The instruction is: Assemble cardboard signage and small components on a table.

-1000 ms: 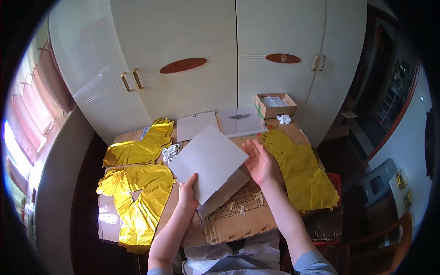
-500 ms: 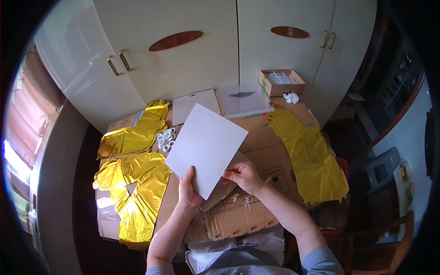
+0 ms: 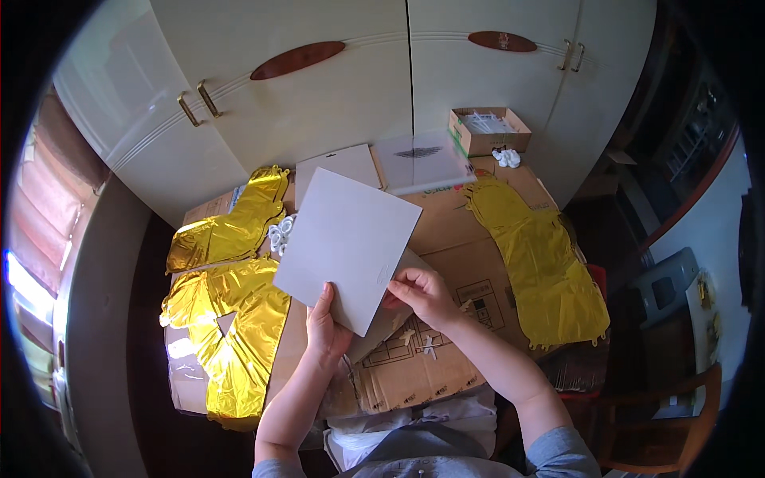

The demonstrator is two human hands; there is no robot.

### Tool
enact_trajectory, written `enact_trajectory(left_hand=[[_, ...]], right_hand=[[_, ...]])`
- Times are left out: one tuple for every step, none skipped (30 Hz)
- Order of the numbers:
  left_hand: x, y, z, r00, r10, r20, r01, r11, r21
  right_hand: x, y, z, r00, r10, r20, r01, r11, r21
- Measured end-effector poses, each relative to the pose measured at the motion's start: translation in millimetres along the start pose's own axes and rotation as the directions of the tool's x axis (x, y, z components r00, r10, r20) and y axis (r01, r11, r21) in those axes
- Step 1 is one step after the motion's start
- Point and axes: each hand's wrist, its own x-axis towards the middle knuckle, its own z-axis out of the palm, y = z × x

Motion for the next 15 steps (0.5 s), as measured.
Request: enact_trajectory(left_hand=[[-2.0,0.3,3.2,0.999,0.045,0.0,-0.045,0.999,0.009],[-2.5,-1.3,3.3,0.998,0.06,0.018,-0.061,0.998,0.018],[-3.2,-3.4,2.3,0.997,0.075,0.035,-0.076,0.997,0.028],[-3.8,-4.4,1.3,0.994,0.092,0.053,-0.094,0.995,0.036],[-3.1,-2.1,-1.5,0.995,0.063,0.079,-0.063,0.998,0.002],[-1.8,3.7,-6.4,0.994,0.035,0.105,-0.031,0.999,-0.032],[-0.9,10.7,-10.8,0.991,0.008,0.132,0.001,0.998,-0.065],[1.4,21.4,-12.2,0.988,-0.022,0.153,0.043,0.99,-0.134],[3.6,34.3,-12.8,0.981,-0.005,0.193,0.012,0.999,-0.037],[6.1,46.6,-11.8,0.972,0.005,0.237,-0.018,0.998,0.055],[6.4,55.0,-11.5,0.961,0.013,0.277,-0.058,0.987,0.152],[5.4,57.4,-11.7,0.959,0.03,0.28,-0.107,0.96,0.261],[4.3,60.0,-13.8,0.958,-0.019,0.285,-0.084,0.934,0.346],[2.8,62.9,-16.7,0.956,-0.068,0.284,-0.063,0.901,0.429],[1.1,66.2,-20.0,0.953,-0.117,0.279,-0.044,0.86,0.509]], right_hand=[[2.1,-1.5,5.1,0.999,-0.021,-0.025,0.022,0.999,0.047],[3.4,-2.3,8.0,0.998,-0.04,-0.052,0.044,0.995,0.094],[3.1,-1.0,5.7,0.997,-0.061,-0.054,0.061,0.998,0.007],[1.9,0.5,0.4,0.995,-0.083,-0.052,0.079,0.994,-0.08],[0.4,0.3,-4.2,0.993,-0.105,-0.049,0.095,0.981,-0.167],[0.9,-3.2,-7.8,0.993,-0.105,-0.05,0.094,0.979,-0.18],[2.4,-8.4,-11.8,0.993,-0.104,-0.05,0.093,0.977,-0.194],[2.4,-15.7,-14.3,0.991,-0.121,-0.049,0.114,0.983,-0.141],[3.3,-16.8,-21.4,0.991,-0.126,-0.049,0.118,0.983,-0.138],[2.8,-21.7,-26.1,0.993,-0.108,-0.05,0.1,0.985,-0.14],[2.6,-24.5,-28.6,0.995,-0.09,-0.047,0.083,0.988,-0.133],[1.3,-27.9,-29.7,0.998,-0.058,-0.016,0.055,0.99,-0.131],[0.2,-31.1,-29.5,1.0,-0.026,0.017,0.028,0.991,-0.129],[-0.6,-33.4,-28.8,0.999,0.006,0.051,0.0,0.992,-0.128],[-1.0,-34.3,-27.3,0.995,0.011,0.096,0.004,0.989,-0.147]])
